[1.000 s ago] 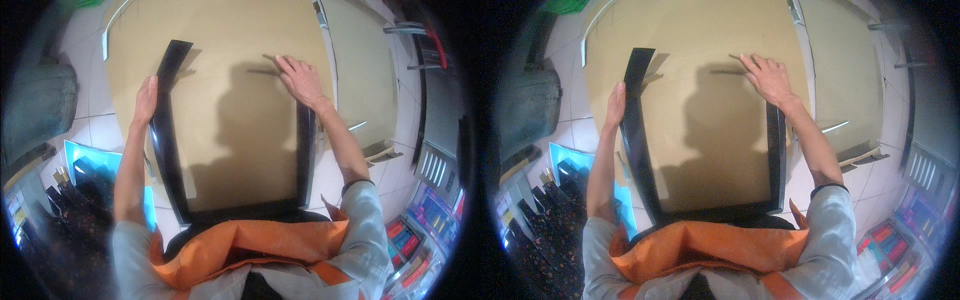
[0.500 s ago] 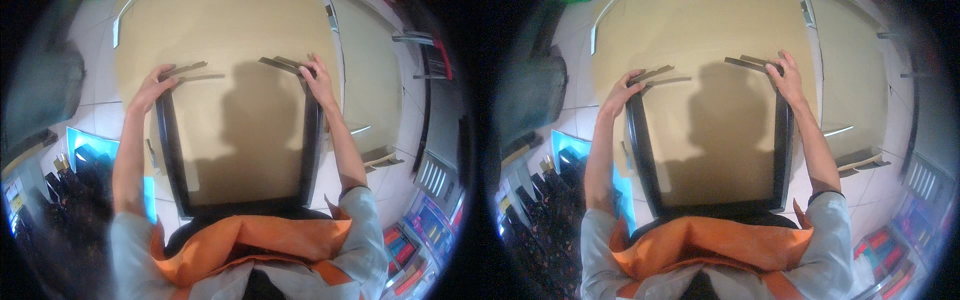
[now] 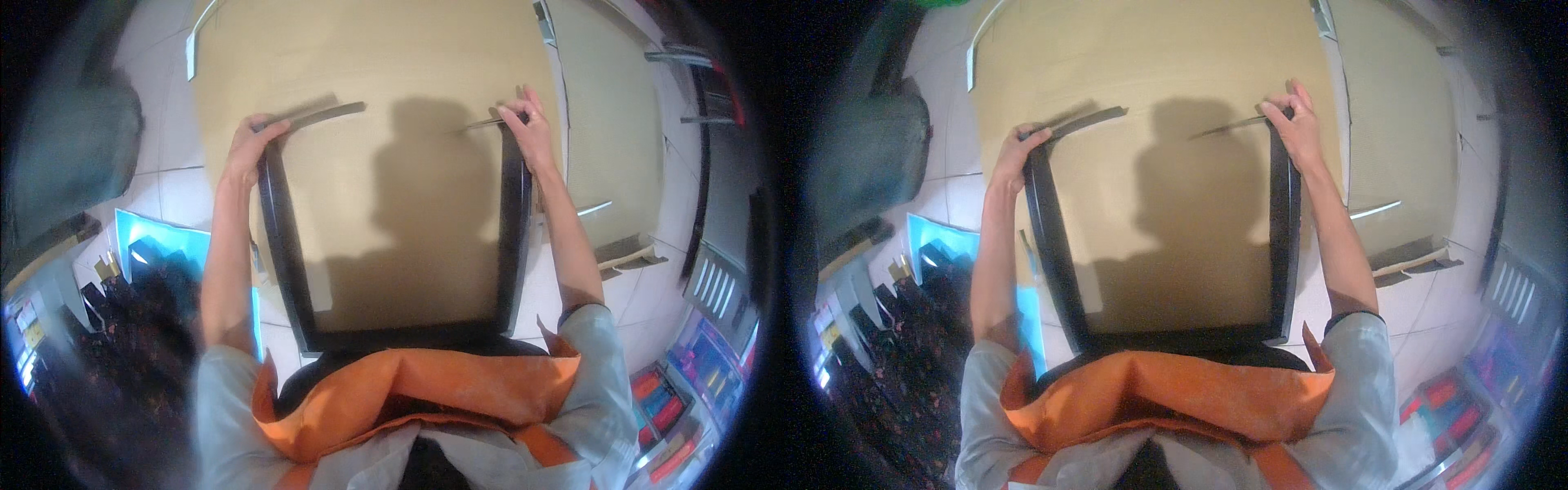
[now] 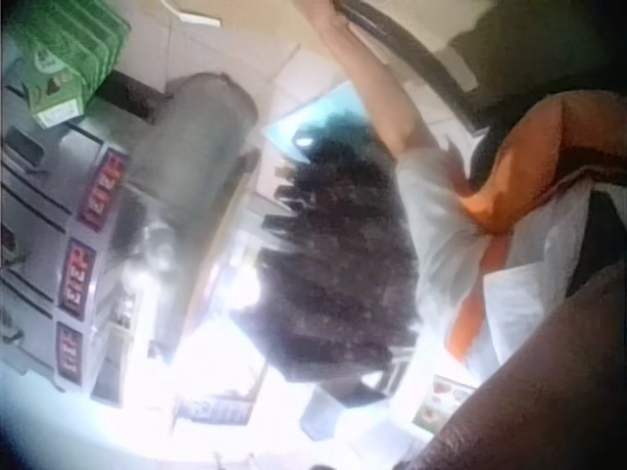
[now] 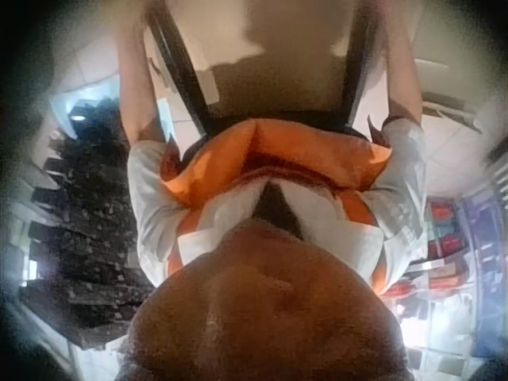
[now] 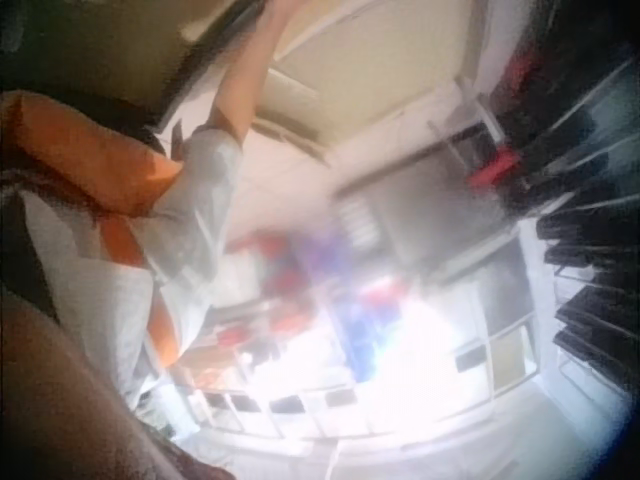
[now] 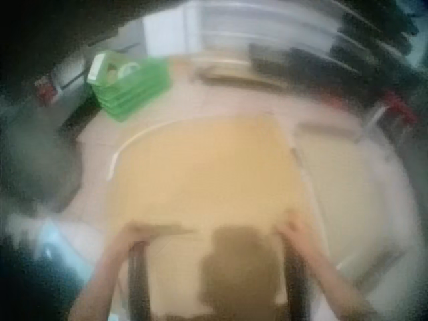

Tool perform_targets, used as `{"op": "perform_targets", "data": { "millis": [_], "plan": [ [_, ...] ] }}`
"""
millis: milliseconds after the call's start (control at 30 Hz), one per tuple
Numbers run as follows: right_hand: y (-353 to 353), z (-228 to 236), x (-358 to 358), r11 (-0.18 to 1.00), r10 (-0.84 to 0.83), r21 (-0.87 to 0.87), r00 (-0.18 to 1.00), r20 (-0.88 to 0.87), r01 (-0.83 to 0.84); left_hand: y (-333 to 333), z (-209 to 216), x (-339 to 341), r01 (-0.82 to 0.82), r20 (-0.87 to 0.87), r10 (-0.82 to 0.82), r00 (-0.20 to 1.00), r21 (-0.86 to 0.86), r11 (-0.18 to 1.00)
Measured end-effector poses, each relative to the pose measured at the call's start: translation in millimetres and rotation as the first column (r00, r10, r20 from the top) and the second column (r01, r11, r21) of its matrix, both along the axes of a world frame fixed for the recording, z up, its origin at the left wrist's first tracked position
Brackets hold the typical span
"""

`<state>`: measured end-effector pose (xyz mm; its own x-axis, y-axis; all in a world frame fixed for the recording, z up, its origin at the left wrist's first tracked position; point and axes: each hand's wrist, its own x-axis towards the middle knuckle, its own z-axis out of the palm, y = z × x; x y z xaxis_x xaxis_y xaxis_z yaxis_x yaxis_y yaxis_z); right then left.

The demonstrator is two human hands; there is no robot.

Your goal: The person sits on the floor and assembles rectangular frames by attaching black plastic strips to the edges of flat cardboard sheets. They repeatedly pick up cardboard, align the strips, and press them into place. The person also stacks completed frames and handles red decorative boxes on a nearby table.

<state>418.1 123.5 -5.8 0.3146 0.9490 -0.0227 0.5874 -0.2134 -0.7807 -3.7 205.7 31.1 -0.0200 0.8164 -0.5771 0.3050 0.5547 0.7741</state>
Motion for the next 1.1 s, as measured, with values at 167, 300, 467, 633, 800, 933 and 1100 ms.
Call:
{"op": "perform_targets", "data": {
  "millis": [167, 300, 467, 633, 800, 933, 1100],
  "plan": [
    [4, 2, 0, 0.986, -0.100, -0.154, 0.966, -0.237, 0.064, -6, 1, 3, -0.093, 0.225, 0.083, 0.971, 0.032, 0.995],
    [5, 5, -2, 0.983, -0.120, -0.174, 0.905, -0.409, 0.051, -6, -9, -11, -0.127, 0.181, 0.108, 0.978, 0.095, 0.987],
    [4, -8, 9, 0.993, -0.074, -0.117, 0.872, -0.483, 0.020, -15, -16, 5, -0.035, 0.112, -0.009, 0.994, 0.388, 0.921],
    [0, 7, -8, 0.989, -0.142, -0.127, 0.769, -0.623, 0.079, -20, -29, -8, -0.064, 0.056, 0.043, 0.998, 0.486, 0.872],
    [-24, -3, -1, 0.950, 0.205, 0.274, 0.962, -0.178, -0.151, -39, -38, -18, 0.244, -0.111, -0.258, 0.960, 0.784, 0.571],
    [-40, 13, 7, 0.934, 0.344, 0.116, 0.939, -0.031, -0.338, -42, -16, -43, 0.622, -0.475, -0.402, 0.783, 0.605, 0.497],
    [-10, 53, 59, 0.660, 0.740, -0.216, 0.672, 0.024, -0.719, -10, 18, -45, 0.837, -0.555, -0.628, 0.546, 0.388, 0.385]
  ]
}}
